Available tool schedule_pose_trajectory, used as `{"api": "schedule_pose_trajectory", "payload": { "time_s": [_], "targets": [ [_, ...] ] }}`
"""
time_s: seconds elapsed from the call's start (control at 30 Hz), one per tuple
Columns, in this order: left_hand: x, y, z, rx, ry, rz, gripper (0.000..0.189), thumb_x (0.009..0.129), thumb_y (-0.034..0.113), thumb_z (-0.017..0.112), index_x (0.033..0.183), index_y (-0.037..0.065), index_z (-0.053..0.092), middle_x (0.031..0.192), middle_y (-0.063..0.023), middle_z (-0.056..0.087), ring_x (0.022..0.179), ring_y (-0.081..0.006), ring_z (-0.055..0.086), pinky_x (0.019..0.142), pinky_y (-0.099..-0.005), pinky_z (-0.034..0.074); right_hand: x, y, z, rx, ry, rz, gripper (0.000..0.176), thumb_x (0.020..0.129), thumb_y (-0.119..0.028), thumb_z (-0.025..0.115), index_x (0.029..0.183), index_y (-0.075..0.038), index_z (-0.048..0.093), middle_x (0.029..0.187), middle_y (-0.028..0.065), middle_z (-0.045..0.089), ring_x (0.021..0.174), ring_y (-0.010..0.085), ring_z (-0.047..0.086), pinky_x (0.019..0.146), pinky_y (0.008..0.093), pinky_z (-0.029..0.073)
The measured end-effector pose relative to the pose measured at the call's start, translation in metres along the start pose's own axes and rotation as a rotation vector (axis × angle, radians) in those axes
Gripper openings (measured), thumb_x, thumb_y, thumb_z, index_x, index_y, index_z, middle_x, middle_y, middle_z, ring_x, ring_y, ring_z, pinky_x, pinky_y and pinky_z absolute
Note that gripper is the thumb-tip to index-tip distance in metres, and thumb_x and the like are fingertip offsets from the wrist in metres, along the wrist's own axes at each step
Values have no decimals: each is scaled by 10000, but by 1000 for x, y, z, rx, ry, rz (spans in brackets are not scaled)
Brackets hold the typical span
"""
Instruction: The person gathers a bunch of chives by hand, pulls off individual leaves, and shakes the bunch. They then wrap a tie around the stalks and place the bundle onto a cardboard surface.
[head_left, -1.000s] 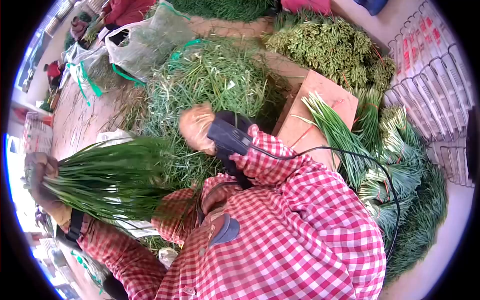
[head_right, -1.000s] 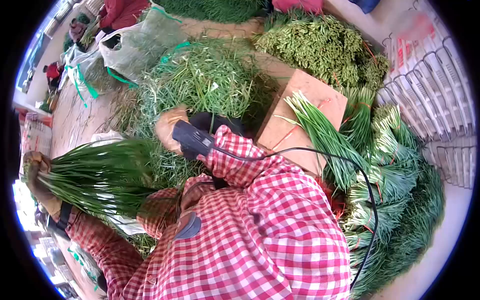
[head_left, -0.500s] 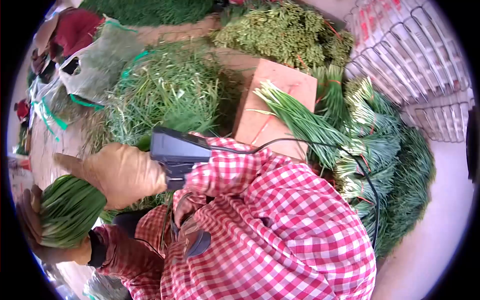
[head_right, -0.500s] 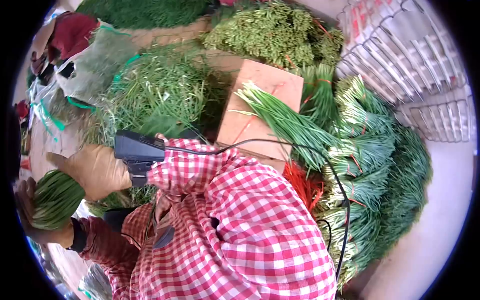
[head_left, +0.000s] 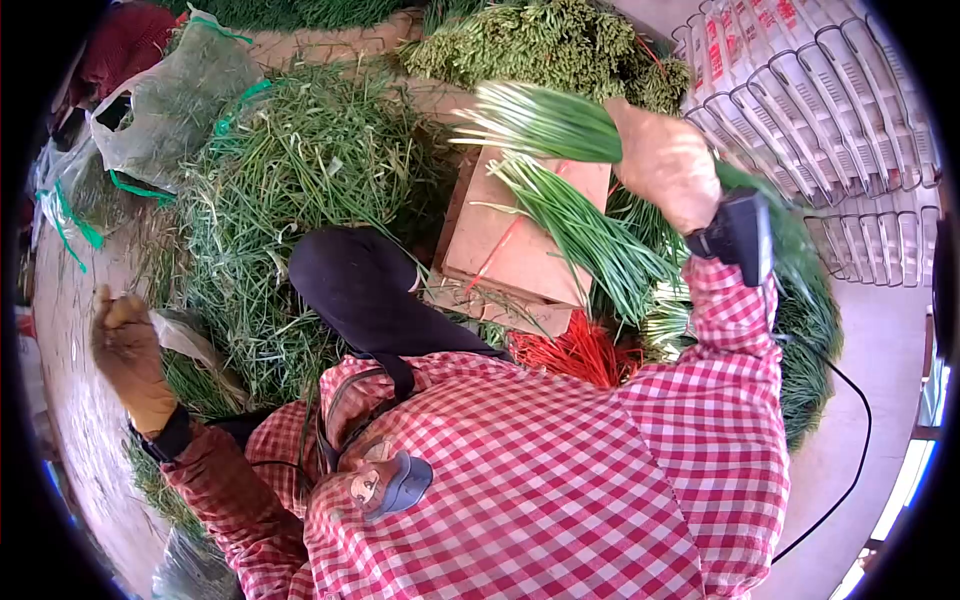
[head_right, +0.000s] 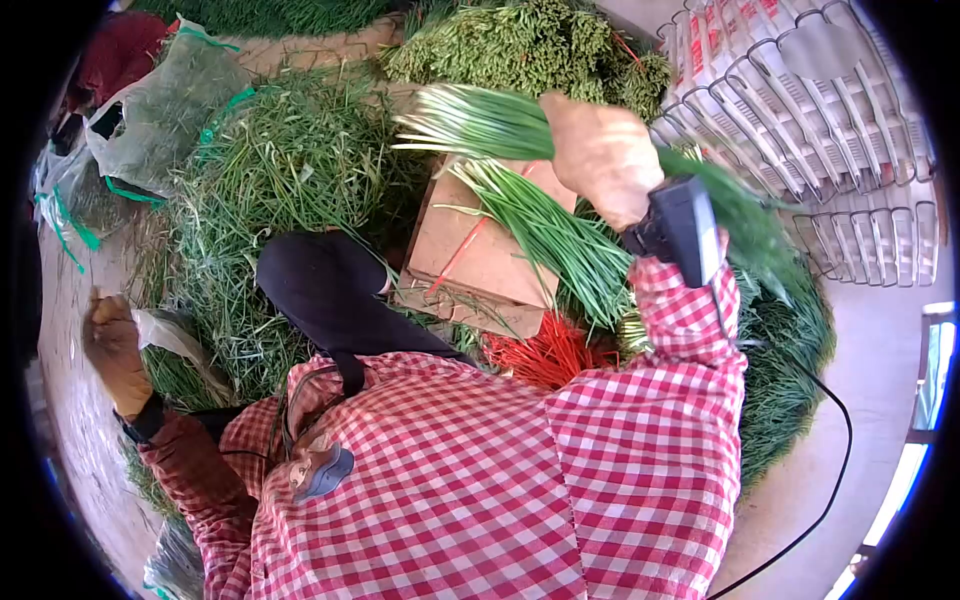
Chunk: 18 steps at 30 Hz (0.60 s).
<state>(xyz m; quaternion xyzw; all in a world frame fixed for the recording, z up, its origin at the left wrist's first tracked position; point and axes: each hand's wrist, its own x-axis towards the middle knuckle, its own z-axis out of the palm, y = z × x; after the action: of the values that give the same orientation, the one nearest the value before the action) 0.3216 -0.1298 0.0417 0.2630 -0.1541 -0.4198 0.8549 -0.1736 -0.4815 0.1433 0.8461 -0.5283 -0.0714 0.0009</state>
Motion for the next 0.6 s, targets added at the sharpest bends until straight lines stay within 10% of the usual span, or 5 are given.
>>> {"api": "schedule_pose_trajectory", "payload": {
  "time_s": [0.13, 0.23, 0.3, 0.4, 0.6],
  "targets": [
    [-15, -42, 2, 178, 373, 54, 319, 932, 80, 472, 1189, -106, 502, 697, 3, 404, 663, -124, 427, 829, -310, 452, -1, 31, 76, -125, 41, 45, 397, 823, -290, 650, 1124, -73, 508, 758, 146, 646, 708, 304, 675, 614, 407, 550],
    [-18, -50, -16, 271, 203, -37, 340, 928, 101, 484, 1197, -106, 506, 697, 2, 404, 694, -123, 447, 774, -285, 438, 9, 39, 153, -172, 97, -28, 859, 703, -551, 731, 1297, -12, 423, 875, 141, 661, 723, 292, 671, 596, 370, 550],
    [-20, -70, 11, 283, 339, -18, 347, 917, 134, 522, 1174, -99, 525, 699, 7, 414, 712, -123, 466, 738, -290, 428, 13, 24, 196, -147, -5, -101, 1202, 632, -643, 735, 1465, 2, 156, 1340, 237, 461, 1148, 357, 534, 942, 425, 457],
    [-22, -83, 1, 415, 314, 61, 360, 905, 161, 555, 1158, -94, 535, 684, 14, 436, 690, -130, 479, 726, -303, 428, 20, 15, 255, 194, 152, -103, 1219, 629, -560, 783, 1494, -34, 103, 1515, 228, 202, 1407, 374, 198, 1126, 534, 149],
    [-3, -121, 24, 442, 284, -15, 241, 911, 163, 552, 1037, -34, 612, 693, -29, 564, 661, -160, 538, 697, -305, 457, 16, 28, 220, 96, -62, -99, 1284, 607, -469, 834, 1510, -77, 10, 1540, 213, 157, 1427, 345, 169, 1118, 555, 182]
  ]
}}
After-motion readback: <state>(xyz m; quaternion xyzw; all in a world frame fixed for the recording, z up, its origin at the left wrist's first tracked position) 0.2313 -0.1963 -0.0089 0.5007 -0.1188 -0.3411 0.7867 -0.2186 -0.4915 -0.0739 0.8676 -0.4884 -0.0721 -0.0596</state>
